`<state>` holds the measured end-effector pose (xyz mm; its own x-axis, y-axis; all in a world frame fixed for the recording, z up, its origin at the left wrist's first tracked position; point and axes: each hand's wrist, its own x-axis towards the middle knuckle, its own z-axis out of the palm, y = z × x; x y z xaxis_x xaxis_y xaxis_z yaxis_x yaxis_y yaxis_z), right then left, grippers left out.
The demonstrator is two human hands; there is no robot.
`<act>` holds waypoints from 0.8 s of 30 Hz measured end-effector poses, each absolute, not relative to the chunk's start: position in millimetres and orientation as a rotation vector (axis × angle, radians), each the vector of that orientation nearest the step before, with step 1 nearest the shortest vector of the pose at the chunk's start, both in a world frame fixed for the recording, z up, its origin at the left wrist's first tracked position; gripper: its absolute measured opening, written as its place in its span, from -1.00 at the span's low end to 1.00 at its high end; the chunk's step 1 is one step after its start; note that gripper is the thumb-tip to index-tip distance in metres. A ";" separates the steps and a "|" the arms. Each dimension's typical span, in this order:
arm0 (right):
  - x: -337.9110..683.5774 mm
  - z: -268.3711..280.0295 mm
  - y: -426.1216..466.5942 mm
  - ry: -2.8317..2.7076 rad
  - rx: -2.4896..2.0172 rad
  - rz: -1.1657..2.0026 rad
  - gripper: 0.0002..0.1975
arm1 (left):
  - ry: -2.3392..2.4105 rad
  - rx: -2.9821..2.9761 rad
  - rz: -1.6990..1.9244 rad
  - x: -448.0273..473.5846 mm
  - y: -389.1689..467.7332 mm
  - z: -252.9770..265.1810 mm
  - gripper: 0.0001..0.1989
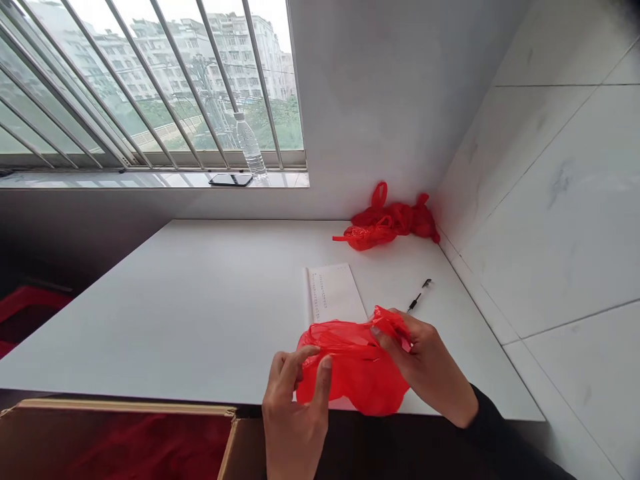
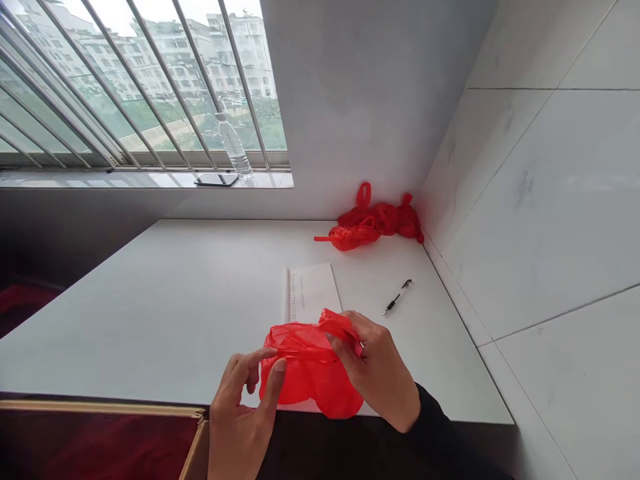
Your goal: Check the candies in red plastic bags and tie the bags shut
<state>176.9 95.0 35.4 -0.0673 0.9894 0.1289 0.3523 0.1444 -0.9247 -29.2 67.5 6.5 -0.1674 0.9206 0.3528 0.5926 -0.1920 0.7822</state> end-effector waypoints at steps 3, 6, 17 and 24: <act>167.6 45.4 104.7 -1.581 -1.278 0.972 -0.74 | 1.714 1.749 1.268 -40.0 85.2 16.6 -0.87; 162.1 41.0 110.3 -1.600 -1.249 1.018 -0.72 | 1.658 1.888 1.098 -43.5 90.0 11.7 -0.63; 174.6 31.7 108.9 -1.493 -1.451 1.079 -0.69 | 1.777 1.591 1.080 -58.6 101.6 -10.1 -0.80; 192.8 28.9 85.8 -1.490 -1.540 1.027 -0.87 | 1.678 1.153 1.319 -81.8 79.4 0.5 -0.70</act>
<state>192.8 85.8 28.9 0.0019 0.9988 -0.0480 0.4003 -0.0447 -0.9153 -81.8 79.4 0.5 -0.3584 0.9336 -0.0002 0.2205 0.0848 0.9717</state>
